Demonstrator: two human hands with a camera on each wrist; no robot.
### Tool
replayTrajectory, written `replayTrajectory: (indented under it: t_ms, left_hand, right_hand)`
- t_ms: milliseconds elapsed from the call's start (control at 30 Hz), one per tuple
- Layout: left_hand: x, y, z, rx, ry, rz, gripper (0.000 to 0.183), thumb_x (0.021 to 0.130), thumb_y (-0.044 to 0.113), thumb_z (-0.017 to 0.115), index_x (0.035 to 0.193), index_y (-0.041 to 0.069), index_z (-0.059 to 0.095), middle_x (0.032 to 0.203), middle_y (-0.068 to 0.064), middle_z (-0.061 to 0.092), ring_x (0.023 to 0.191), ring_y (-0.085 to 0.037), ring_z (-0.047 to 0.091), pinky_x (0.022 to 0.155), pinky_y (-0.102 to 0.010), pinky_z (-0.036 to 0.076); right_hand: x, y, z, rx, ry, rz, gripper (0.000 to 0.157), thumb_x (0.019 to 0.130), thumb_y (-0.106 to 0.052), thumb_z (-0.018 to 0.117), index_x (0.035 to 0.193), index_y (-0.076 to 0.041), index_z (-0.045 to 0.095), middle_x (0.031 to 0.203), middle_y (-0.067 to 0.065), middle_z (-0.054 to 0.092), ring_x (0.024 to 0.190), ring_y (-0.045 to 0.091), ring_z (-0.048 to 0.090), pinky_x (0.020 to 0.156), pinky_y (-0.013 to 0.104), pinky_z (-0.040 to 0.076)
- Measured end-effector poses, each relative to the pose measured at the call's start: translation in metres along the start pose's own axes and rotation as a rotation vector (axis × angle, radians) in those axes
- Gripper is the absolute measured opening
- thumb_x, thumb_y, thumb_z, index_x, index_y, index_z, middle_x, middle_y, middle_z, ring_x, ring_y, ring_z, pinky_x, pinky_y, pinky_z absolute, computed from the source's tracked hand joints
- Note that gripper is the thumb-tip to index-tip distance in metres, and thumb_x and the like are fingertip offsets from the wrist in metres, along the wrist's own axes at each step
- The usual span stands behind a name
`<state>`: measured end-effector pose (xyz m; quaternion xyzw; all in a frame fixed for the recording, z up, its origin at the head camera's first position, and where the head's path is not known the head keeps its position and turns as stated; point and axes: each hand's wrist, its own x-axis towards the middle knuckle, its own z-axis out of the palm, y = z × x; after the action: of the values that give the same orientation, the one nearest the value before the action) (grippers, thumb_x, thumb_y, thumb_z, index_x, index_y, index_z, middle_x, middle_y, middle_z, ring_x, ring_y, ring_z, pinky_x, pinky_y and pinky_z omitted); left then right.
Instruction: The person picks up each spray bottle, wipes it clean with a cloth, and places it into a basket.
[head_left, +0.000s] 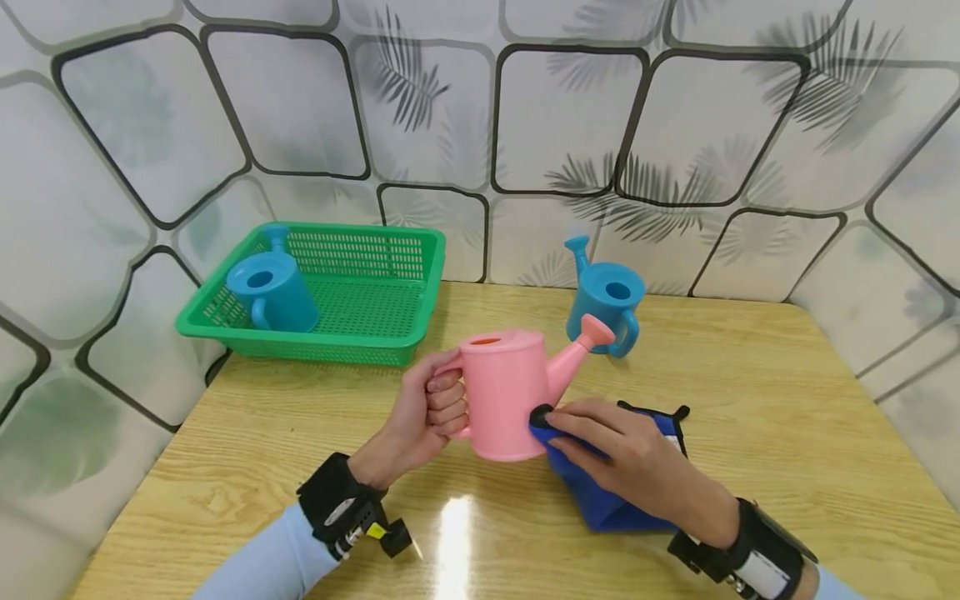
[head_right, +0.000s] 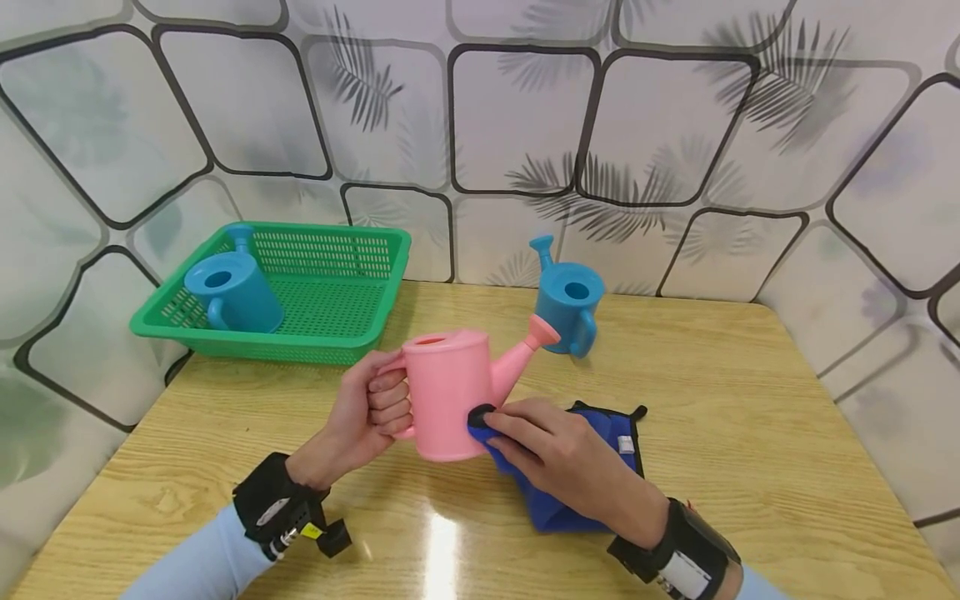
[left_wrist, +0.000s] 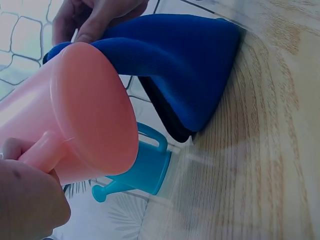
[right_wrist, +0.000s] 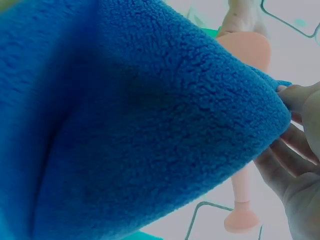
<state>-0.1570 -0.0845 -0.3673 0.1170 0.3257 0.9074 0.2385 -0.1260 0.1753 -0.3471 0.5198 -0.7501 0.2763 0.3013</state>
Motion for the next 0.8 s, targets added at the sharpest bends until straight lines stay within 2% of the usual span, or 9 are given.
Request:
replayTrajectory:
  t_ms: [267, 500, 667, 800]
  left_hand:
    - [0.001, 0.0, 0.001, -0.031, -0.007, 0.012, 0.048, 0.102, 0.024, 0.034, 0.056, 0.019, 0.02, 0.046, 0.008, 0.012, 0.035, -0.006, 0.009, 0.036, -0.021, 0.004]
    - [0.003, 0.0, 0.001, -0.047, -0.031, 0.02, 0.048, 0.102, 0.023, 0.032, 0.056, 0.018, 0.02, 0.046, 0.007, 0.013, 0.035, -0.006, 0.009, 0.037, -0.021, 0.004]
    - [0.002, 0.001, -0.001, -0.028, -0.045, 0.023, 0.048, 0.103, 0.023, 0.031, 0.056, 0.018, 0.019, 0.046, 0.007, 0.013, 0.035, -0.007, 0.01, 0.037, -0.022, 0.004]
    - [0.0, 0.0, 0.0, 0.018, -0.063, 0.011, 0.048, 0.102, 0.023, 0.033, 0.056, 0.018, 0.02, 0.047, 0.007, 0.014, 0.036, -0.007, 0.011, 0.038, -0.022, 0.005]
  right_hand:
    - [-0.007, -0.001, 0.001, 0.024, -0.001, 0.032, 0.023, 0.092, -0.02, 0.067, 0.105, -0.002, 0.072, 0.095, 0.009, 0.071, 0.085, 0.019, 0.069, 0.063, 0.034, 0.062]
    - [-0.005, 0.001, 0.002, -0.009, 0.041, 0.032, 0.031, 0.098, -0.028, 0.057, 0.101, -0.002, 0.073, 0.089, 0.009, 0.071, 0.079, 0.017, 0.07, 0.057, 0.034, 0.061]
    - [0.002, 0.003, 0.005, -0.052, 0.079, 0.038, 0.033, 0.098, -0.029, 0.057, 0.101, 0.0, 0.074, 0.085, 0.009, 0.071, 0.074, 0.016, 0.069, 0.053, 0.032, 0.06]
    - [0.006, 0.006, 0.006, -0.08, 0.148, 0.054, 0.035, 0.096, -0.028, 0.06, 0.101, 0.004, 0.074, 0.085, 0.013, 0.073, 0.072, 0.019, 0.07, 0.051, 0.034, 0.06]
